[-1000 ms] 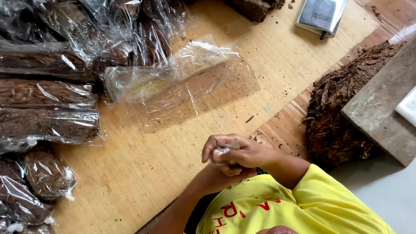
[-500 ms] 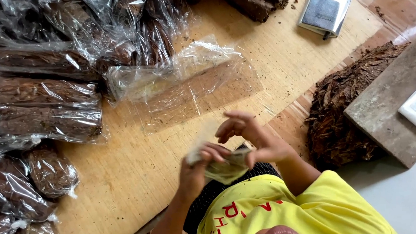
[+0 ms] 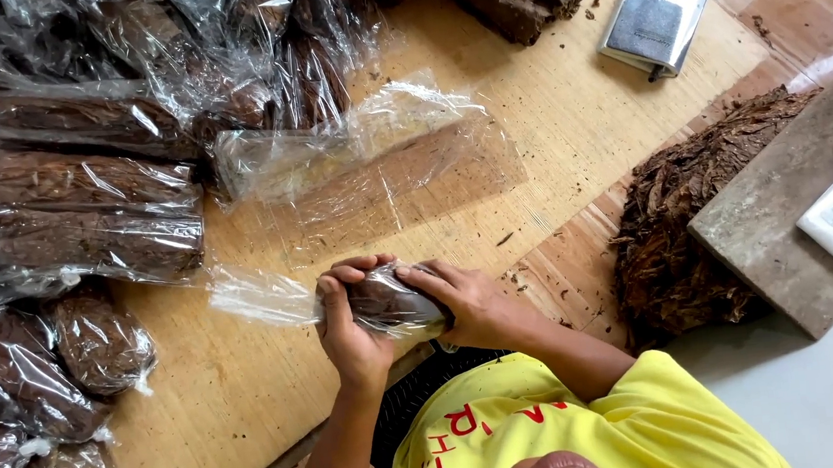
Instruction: The person wraps dark brown bundles in clear plastic bags on a wooden table. They pick up each bundle, place it into a plastic bag, and seal the bag before setting it aside with other wrapped items.
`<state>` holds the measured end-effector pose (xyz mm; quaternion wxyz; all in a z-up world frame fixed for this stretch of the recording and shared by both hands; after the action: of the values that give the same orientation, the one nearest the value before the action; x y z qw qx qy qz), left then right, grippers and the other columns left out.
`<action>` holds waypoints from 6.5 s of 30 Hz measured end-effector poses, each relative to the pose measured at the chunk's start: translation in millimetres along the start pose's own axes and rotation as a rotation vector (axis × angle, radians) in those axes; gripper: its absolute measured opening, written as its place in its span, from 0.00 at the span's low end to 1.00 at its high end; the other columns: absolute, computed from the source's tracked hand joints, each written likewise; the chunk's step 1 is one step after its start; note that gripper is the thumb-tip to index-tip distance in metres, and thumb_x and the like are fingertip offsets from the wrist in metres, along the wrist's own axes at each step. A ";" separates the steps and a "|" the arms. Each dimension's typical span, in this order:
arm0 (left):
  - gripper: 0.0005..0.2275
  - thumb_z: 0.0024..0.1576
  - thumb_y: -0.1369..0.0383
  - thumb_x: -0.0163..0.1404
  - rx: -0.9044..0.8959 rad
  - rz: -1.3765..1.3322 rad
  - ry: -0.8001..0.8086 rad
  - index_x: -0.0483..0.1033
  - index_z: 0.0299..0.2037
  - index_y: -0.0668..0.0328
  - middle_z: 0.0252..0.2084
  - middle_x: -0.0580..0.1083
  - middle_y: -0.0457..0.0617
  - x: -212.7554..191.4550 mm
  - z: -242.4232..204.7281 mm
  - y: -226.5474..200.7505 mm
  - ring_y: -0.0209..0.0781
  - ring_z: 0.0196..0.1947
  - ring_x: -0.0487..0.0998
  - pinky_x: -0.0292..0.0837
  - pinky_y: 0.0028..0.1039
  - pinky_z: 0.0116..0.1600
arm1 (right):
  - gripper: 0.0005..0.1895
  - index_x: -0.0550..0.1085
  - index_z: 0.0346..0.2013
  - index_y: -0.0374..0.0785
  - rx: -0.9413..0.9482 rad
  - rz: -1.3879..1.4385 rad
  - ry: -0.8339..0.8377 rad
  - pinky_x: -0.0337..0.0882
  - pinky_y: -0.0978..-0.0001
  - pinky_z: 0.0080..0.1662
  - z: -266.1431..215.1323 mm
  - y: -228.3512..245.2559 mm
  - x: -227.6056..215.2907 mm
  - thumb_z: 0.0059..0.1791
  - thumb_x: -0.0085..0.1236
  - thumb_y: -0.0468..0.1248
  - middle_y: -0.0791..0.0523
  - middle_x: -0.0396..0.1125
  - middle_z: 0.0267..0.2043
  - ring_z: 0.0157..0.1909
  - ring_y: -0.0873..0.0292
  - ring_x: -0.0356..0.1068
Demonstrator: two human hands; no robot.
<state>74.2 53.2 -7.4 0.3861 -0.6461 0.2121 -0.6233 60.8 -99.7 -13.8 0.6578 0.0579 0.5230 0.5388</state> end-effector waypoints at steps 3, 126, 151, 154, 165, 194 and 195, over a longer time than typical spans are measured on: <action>0.13 0.69 0.59 0.38 -0.067 0.017 -0.008 0.69 0.41 0.61 0.46 0.74 0.58 -9.1 3.2 4.3 0.54 0.50 0.79 0.75 0.42 0.57 | 0.50 0.63 0.68 0.43 0.024 0.065 -0.034 0.78 0.49 0.41 -4.9 -13.0 15.2 0.31 0.71 0.31 0.47 0.69 0.48 0.42 0.39 0.76; 0.31 0.58 0.69 0.64 0.397 0.932 -0.517 0.55 0.66 0.56 0.55 0.75 0.53 -222.9 92.2 -201.1 0.48 0.55 0.80 0.76 0.37 0.64 | 0.13 0.75 0.53 0.32 0.264 0.312 0.068 0.77 0.76 0.33 -0.5 -44.4 35.3 0.53 0.57 0.28 0.51 0.71 0.43 0.39 0.60 0.72; 0.35 0.72 0.37 0.34 0.208 2.256 -0.702 0.38 0.79 0.50 0.80 0.38 0.57 -249.3 113.3 -149.8 0.56 0.82 0.45 0.44 0.53 0.82 | 0.11 0.77 0.50 0.34 0.280 0.258 0.066 0.75 0.77 0.33 -1.3 -46.4 40.1 0.53 0.57 0.28 0.53 0.70 0.40 0.37 0.61 0.72; 0.45 0.70 0.25 0.26 -0.179 2.457 -0.563 0.31 0.78 0.58 0.78 0.33 0.63 -237.5 111.6 -150.8 0.57 0.82 0.39 0.39 0.54 0.81 | 0.11 0.77 0.51 0.34 0.236 0.252 0.067 0.76 0.77 0.32 -1.1 -44.9 40.0 0.54 0.57 0.28 0.52 0.71 0.41 0.36 0.61 0.72; 0.59 0.62 0.17 0.49 0.065 2.397 -0.445 0.27 0.79 0.55 0.78 0.30 0.73 -222.2 74.9 -133.2 0.72 0.81 0.38 0.37 0.69 0.77 | 0.11 0.77 0.50 0.33 0.190 0.270 0.055 0.73 0.80 0.32 -0.5 -42.7 38.1 0.53 0.58 0.28 0.52 0.71 0.40 0.33 0.63 0.71; 0.41 0.60 0.41 0.42 0.389 2.023 0.199 0.48 0.78 0.58 0.74 0.38 0.80 -72.4 40.6 -38.6 0.85 0.73 0.40 0.37 0.76 0.67 | 0.08 0.79 0.44 0.34 0.097 0.395 -0.070 0.75 0.62 0.37 14.4 -21.7 14.5 0.50 0.58 0.28 0.50 0.71 0.32 0.33 0.49 0.75; 0.39 0.60 0.41 0.39 0.399 1.990 0.319 0.47 0.78 0.53 0.75 0.37 0.78 -56.5 37.3 -22.4 0.84 0.73 0.40 0.35 0.77 0.66 | 0.08 0.79 0.44 0.33 0.087 0.475 -0.068 0.75 0.61 0.37 16.8 -18.1 11.5 0.51 0.58 0.27 0.49 0.71 0.31 0.32 0.49 0.75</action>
<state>98.2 118.3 -23.8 0.7957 -0.0113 0.5929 -0.1236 83.7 -90.1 -25.1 0.5267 0.2258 0.4949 0.6532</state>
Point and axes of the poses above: each hand's wrist, its own z-axis towards the middle knuckle, its own x-axis out of the palm, y = z × x, the point moved 6 cm from there along z, towards the middle knuckle
